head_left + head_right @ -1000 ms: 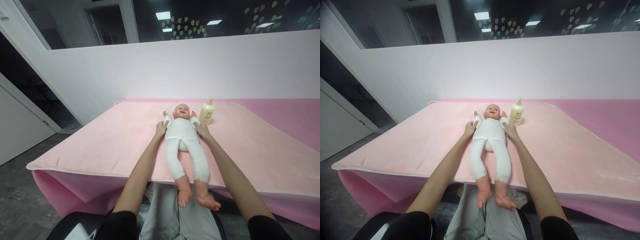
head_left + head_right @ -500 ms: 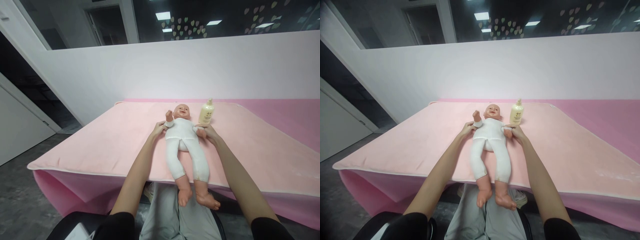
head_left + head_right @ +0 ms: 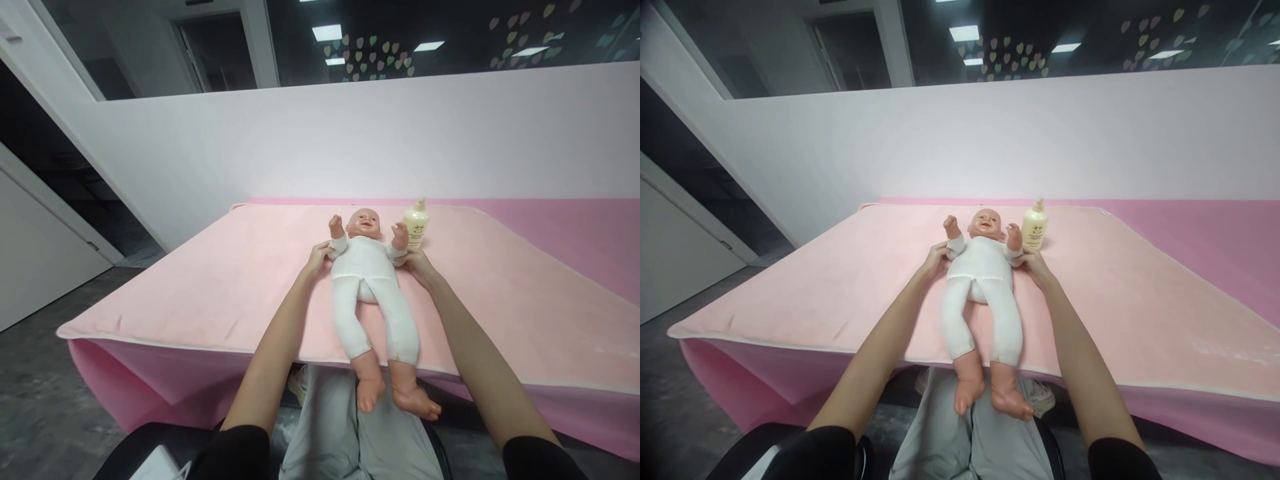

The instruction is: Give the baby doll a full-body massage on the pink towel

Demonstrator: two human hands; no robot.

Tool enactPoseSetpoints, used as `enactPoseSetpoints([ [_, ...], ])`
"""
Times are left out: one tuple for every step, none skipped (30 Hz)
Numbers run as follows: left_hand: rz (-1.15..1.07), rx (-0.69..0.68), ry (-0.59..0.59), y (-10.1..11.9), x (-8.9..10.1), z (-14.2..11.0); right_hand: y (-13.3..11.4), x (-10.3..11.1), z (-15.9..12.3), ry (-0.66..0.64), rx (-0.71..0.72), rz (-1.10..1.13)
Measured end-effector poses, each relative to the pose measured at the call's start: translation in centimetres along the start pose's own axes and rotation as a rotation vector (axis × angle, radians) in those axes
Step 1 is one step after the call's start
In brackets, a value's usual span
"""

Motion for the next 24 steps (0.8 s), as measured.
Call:
enactPoseSetpoints([
  [0.011, -0.006, 0.004, -0.1, 0.1, 0.1, 0.1, 0.0, 0.1, -0.009, -0.012, 0.058],
  [0.032, -0.012, 0.018, -0.2, 0.3, 0.3, 0.2, 0.1, 0.2, -0.008, -0.022, 0.112],
  [0.057, -0.017, 0.034, -0.4, 0.5, 0.4, 0.4, 0.2, 0.3, 0.009, -0.029, 0.141],
  [0.083, -0.019, 0.047, -0.5, 0.7, 0.6, 0.5, 0.3, 0.3, 0.035, -0.035, 0.136],
  [0.107, -0.020, 0.055, -0.7, 0.9, 0.8, 0.6, 0.3, 0.4, 0.059, -0.039, 0.107],
  [0.126, -0.017, 0.061, -0.9, 1.1, 0.9, 0.8, 0.3, 0.4, 0.084, -0.042, 0.063],
  [0.140, -0.010, 0.064, -1.0, 1.2, 1.0, 0.8, 0.3, 0.4, 0.110, -0.045, 0.011],
  [0.151, -0.002, 0.070, -1.2, 1.3, 1.1, 0.9, 0.3, 0.4, 0.142, -0.048, -0.039],
  [0.159, 0.008, 0.079, -1.3, 1.4, 1.2, 0.9, 0.2, 0.3, 0.173, -0.051, -0.083],
  [0.167, 0.018, 0.090, -1.4, 1.5, 1.2, 0.8, 0.2, 0.3, 0.200, -0.055, -0.114],
  [0.178, 0.025, 0.105, -1.5, 1.6, 1.3, 0.8, 0.1, 0.3, 0.223, -0.061, -0.134],
  [0.192, 0.027, 0.122, -1.6, 1.7, 1.4, 0.7, 0.0, 0.3, 0.236, -0.068, -0.146],
  [0.210, 0.024, 0.140, -1.6, 1.8, 1.5, 0.7, -0.1, 0.3, 0.242, -0.075, -0.152],
  [0.232, 0.018, 0.157, -1.6, 1.9, 1.5, 0.7, -0.1, 0.3, 0.244, -0.079, -0.154],
  [0.255, 0.010, 0.169, -1.5, 2.0, 1.6, 0.6, -0.2, 0.3, 0.243, -0.079, -0.153],
  [0.274, 0.002, 0.178, -1.5, 2.1, 1.6, 0.6, -0.1, 0.2, 0.242, -0.077, -0.146],
  [0.281, -0.004, 0.179, -1.5, 2.1, 1.6, 0.6, -0.1, 0.2, 0.234, -0.070, -0.135],
  [0.277, -0.007, 0.174, -1.4, 2.2, 1.6, 0.5, -0.1, 0.1, 0.220, -0.062, -0.120],
  [0.267, -0.004, 0.163, -1.4, 2.2, 1.6, 0.5, -0.1, 0.1, 0.197, -0.054, -0.099],
  [0.254, 0.003, 0.147, -1.3, 2.2, 1.5, 0.5, -0.1, 0.0, 0.168, -0.048, -0.077],
  [0.241, 0.012, 0.126, -1.2, 2.1, 1.5, 0.5, -0.1, 0.0, 0.138, -0.044, -0.057],
  [0.229, 0.021, 0.104, -1.1, 2.1, 1.4, 0.4, -0.1, -0.1, 0.109, -0.045, -0.040],
  [0.219, 0.029, 0.079, -1.0, 2.0, 1.4, 0.4, 0.0, -0.1, 0.087, -0.049, -0.027],
  [0.208, 0.036, 0.052, -0.9, 1.9, 1.3, 0.4, 0.0, -0.2, 0.068, -0.054, -0.018],
])
Point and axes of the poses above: each hand's wrist, its own z-axis towards the middle knuckle, its own x-axis out of the back of the hand, y = z × x, the point moved 5 cm from there along z, towards the middle knuckle, and after that the axes turned 4 degrees about -z, right-handed, at the moved point
